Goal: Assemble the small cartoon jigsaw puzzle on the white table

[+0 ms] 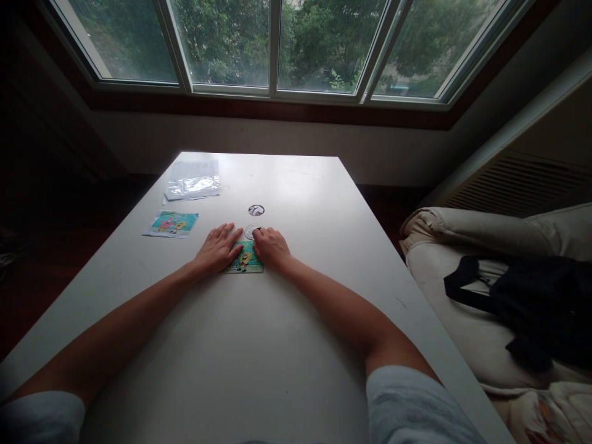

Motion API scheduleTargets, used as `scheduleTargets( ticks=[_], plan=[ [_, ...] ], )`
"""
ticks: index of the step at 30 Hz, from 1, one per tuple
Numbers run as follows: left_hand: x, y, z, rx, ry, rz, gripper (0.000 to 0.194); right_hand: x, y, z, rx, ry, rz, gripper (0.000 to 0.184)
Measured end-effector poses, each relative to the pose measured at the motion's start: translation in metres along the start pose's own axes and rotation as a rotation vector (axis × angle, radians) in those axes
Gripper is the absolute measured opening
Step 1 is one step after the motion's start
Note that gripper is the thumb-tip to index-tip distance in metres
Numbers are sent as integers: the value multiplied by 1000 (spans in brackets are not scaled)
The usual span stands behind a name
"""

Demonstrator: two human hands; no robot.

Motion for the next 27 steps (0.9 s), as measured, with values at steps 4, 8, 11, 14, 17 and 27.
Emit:
scheduleTargets(
  ticks=[4, 8, 11, 14, 17, 27],
  plan=[
    [1, 2, 0, -7, 2, 11, 62, 3, 0, -1, 6, 11, 18, 21],
    [4, 0, -1, -41, 23, 54, 59, 3, -5, 1, -25, -5, 13, 20],
    [11, -8, -5, -113, 41, 125, 48, 3, -11, 4, -64, -34, -6, 22],
    [24, -19, -9, -203, 36, 274, 41, 12, -12, 8, -62, -137, -61, 31],
    [38, -26, -11, -272, -9, 402, 39, 30, -6, 13, -16, -317, -104, 52],
    [40, -27, -12, -277, -17, 442, 35, 42, 12, 18, 119, -470, -128, 71]
  ],
)
Point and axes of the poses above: each hand's wrist, its own z-axis away from the middle knuckle, its own y-axis out of the palm, x = y × z, the point moved 6 cm from there along -z, towards the middle knuckle, and after that the axes turned 13 degrees about x, right-handed, at the moved point
